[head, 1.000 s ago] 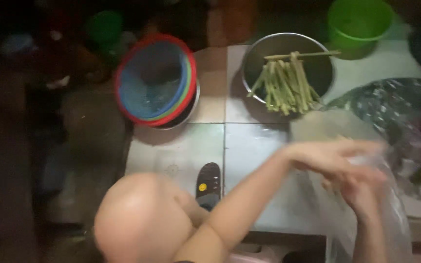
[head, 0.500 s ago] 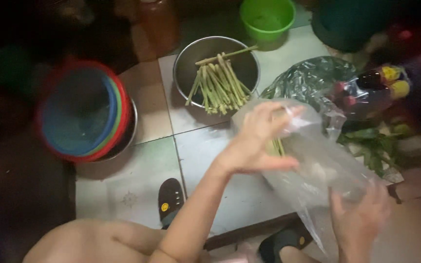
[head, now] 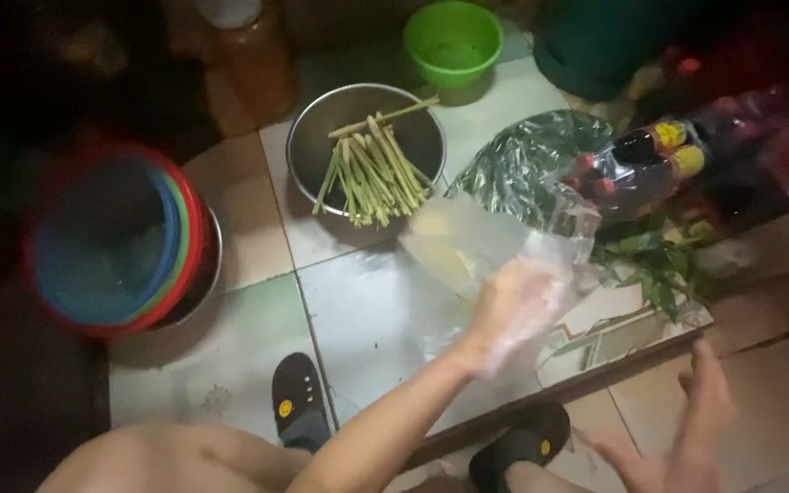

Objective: Sorting lemongrass stalks and picking herb leaves from stems into a basket.

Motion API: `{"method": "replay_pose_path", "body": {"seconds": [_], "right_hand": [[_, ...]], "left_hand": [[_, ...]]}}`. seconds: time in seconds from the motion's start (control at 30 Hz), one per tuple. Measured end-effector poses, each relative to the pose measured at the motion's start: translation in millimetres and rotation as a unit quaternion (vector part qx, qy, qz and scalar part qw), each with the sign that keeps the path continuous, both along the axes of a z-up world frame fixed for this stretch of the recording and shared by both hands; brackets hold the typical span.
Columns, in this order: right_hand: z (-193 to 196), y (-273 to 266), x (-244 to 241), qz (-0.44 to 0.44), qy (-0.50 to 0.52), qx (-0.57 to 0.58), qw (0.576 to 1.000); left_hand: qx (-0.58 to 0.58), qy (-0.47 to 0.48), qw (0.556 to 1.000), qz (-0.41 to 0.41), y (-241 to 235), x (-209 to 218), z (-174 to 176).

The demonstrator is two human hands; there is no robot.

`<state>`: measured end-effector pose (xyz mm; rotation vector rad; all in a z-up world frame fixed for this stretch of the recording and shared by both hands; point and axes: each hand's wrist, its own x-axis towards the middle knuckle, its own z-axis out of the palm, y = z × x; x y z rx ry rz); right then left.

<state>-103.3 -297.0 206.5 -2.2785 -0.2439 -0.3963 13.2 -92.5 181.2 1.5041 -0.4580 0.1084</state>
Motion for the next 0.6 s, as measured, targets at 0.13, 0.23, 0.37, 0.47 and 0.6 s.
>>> {"method": "replay_pose_path", "body": {"seconds": [0.13,0.23,0.37,0.47,0.6], "right_hand": [[-96.1,4.9,37.2,-0.054,-0.010,-0.232,0.971],[-254.2,-4.9,27.4,-0.083,-0.004,-0.220,0.972],[-370.8,-54.2,22.8,-0.119,0.007,-0.203,0.972],[-396.3,-100.3,3.3,-0.151,0.014,-0.187,0.970],[-373.9,-189.7,36.5,-0.184,0.031,-0.177,0.966]], "left_hand": [[-0.090,0.109,0.989,-0.049,-13.2,-26.7,-3.3],[-0.026,-0.047,0.993,-0.105,-17.4,-67.4,10.4],[0.138,-0.160,0.966,-0.151,5.7,-80.8,54.3],[0.239,-0.205,0.941,-0.125,11.7,-82.2,64.0],[0.279,-0.241,0.929,-0.034,13.1,-75.8,99.4]]}}
